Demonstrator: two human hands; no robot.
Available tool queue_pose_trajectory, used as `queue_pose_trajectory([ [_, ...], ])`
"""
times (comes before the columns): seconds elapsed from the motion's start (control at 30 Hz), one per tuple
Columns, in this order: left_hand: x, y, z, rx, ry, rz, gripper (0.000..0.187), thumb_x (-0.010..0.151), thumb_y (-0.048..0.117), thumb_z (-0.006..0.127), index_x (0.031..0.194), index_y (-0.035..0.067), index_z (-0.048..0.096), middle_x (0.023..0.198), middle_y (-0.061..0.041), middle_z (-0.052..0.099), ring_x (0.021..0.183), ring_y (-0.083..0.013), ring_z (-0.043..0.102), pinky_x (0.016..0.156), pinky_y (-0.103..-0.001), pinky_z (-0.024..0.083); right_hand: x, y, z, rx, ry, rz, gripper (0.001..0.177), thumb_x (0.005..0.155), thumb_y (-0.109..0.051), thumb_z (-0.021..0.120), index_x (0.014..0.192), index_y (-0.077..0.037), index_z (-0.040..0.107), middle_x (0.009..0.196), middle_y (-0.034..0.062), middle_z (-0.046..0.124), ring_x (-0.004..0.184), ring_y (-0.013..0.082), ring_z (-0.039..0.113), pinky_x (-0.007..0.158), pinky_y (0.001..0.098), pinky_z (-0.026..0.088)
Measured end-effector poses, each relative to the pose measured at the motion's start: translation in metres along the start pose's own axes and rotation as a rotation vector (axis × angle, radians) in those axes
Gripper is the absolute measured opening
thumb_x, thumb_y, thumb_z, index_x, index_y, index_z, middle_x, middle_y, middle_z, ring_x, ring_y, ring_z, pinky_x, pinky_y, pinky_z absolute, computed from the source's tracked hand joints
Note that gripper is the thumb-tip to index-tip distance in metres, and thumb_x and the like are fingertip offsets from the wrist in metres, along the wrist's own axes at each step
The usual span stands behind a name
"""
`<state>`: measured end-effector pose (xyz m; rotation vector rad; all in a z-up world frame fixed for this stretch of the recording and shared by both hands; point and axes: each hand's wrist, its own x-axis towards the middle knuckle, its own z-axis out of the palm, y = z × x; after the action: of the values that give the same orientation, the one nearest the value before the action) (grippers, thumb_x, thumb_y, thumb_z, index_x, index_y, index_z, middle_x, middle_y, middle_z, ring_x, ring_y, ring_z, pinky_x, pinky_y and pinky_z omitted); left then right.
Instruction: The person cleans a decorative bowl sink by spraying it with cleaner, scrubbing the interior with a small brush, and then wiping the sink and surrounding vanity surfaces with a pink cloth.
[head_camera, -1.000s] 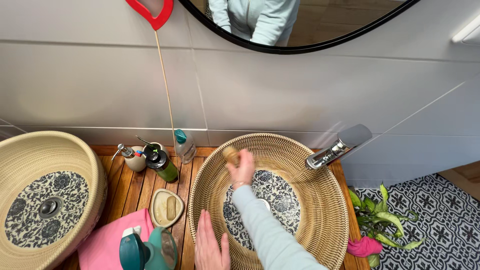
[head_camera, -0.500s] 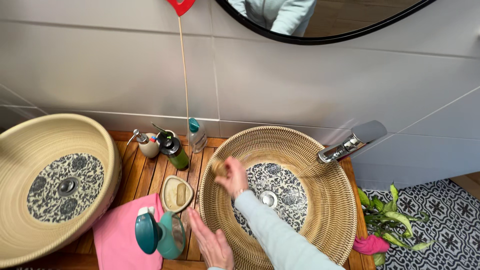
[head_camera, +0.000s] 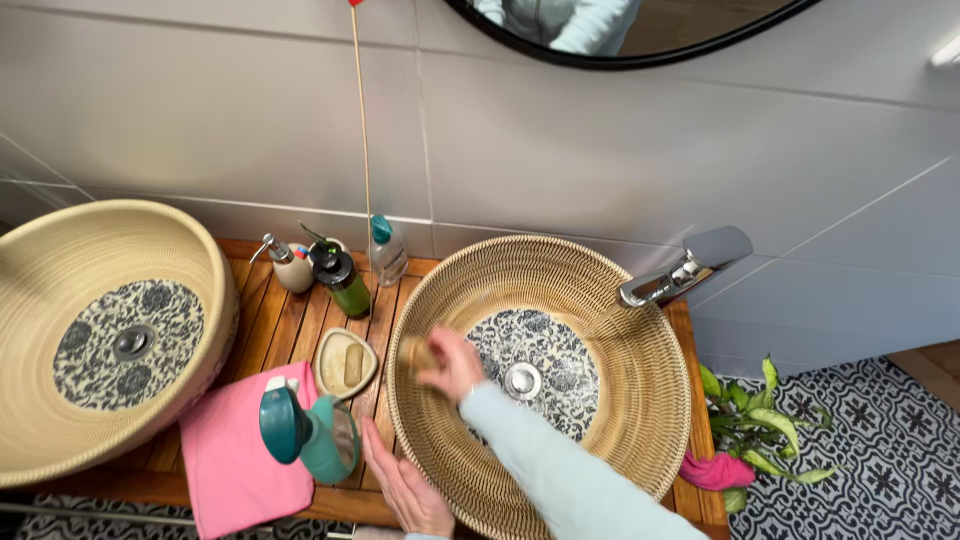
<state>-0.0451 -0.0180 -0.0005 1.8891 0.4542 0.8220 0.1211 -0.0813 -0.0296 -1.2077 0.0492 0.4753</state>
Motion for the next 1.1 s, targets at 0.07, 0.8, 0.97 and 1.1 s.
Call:
queue_pose_trajectory([
  [0.07,0.000,-0.009,-0.009,-0.014,-0.079,-0.044,0.067,0.109,0.042,0.022,0.160,-0.001,0.027,0.167,-0.023,0.031,0.156,-0.0396,0.028,0.127,-0.045,0.019,0.001,-0.005,-0.004,-0.599,-0.037,-0.149,0.049,0.068,-0.013,0.089,0.106,-0.003,0.061,0.099,0.0075,0.064,0.092,0.0238,0.066,0.081,0.0369,0.060],
  [0.8,0.046,-0.002,0.022,0.136,-0.342,0.059,0.071,0.106,0.048,0.019,0.162,0.004,0.024,0.171,-0.016,0.022,0.156,-0.0335,0.023,0.125,-0.040,0.018,-0.127,-0.020,-0.106,-0.949,-0.941,-0.085,0.032,0.098,-0.023,0.076,0.125,-0.005,0.073,0.109,0.0107,0.073,0.100,0.0260,0.072,0.089,0.0410,0.059],
  [0.97,0.056,-0.011,0.015,-0.278,-0.314,-0.211,0.076,0.106,0.059,0.017,0.164,0.010,0.018,0.174,-0.011,0.019,0.161,-0.0289,0.014,0.127,-0.040,0.009,-0.084,0.041,-0.078,-0.559,-0.656,-0.187,0.060,0.074,-0.025,0.084,0.128,-0.005,0.067,0.119,0.0068,0.068,0.110,0.0261,0.070,0.097,0.0374,0.059],
  [1.1,0.060,-0.017,0.004,-0.722,-0.420,-0.465,0.088,0.097,0.070,0.013,0.166,0.015,0.013,0.173,-0.007,0.016,0.158,-0.0261,0.016,0.125,-0.039,0.012,-0.112,0.022,-0.117,-0.320,-0.629,0.447,0.038,0.085,-0.020,0.081,0.114,0.003,0.073,0.104,0.0154,0.070,0.091,0.0274,0.066,0.077,0.0378,0.058],
])
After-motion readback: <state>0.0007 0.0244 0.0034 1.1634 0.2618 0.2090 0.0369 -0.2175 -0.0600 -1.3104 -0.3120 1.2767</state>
